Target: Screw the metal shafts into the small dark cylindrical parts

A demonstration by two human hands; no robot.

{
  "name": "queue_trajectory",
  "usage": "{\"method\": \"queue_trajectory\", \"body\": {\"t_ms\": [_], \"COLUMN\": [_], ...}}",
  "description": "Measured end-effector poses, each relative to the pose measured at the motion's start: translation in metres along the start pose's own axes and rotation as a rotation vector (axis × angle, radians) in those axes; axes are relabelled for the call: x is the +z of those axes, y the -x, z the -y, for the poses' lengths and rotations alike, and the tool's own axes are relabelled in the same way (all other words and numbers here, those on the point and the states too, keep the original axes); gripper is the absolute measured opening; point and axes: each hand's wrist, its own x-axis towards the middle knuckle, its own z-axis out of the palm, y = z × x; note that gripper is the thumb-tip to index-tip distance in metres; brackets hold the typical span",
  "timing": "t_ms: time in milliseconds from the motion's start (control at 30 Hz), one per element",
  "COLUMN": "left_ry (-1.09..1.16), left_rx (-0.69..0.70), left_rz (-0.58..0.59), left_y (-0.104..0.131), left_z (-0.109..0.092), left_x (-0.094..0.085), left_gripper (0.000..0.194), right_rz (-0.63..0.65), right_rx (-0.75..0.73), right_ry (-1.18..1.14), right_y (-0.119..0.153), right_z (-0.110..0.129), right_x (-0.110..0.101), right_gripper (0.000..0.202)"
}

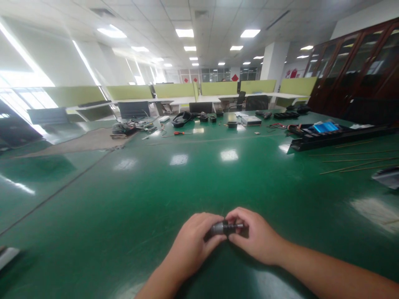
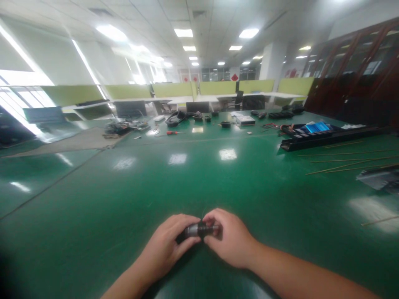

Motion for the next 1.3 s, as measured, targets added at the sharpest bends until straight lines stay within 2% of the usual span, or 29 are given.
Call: {"method": "queue_trajectory", "body": {"t_ms": [167, 467, 1100, 1300], "left_ry": [-0.015, -0.049, -0.091, -0.084], "left_rx": [0.018, -0.039, -0.029, 0.02], "left_rz": [-0.003, -0.012, -0.034, -0.039], "left_y": [-0.002, -0.001, -0.002, -0.003], "left_z": [-0.005, -0.007, -0.009, -0.009], "left_x": [-0.001, 0.003, 0.0, -0.001], "left_gripper": [0.03, 0.026, 0.026, 0.027], "right_rz": [0.017, 0.023, 0.031, 0.024], "right_rx": [-0.027, -0.02, 0.026, 0.014], "right_ry": [-0.01, 0.007, -0.023, -0.049], "right_y": [0.002, 0.0, -0.001, -0.001], "right_z": [0.003, 0.009, 0.011, 0.011], "right_x": [0.0, -0.003, -0.004, -0.003], "right_gripper": [0.023, 0.013, 0.012, 0.012]}}
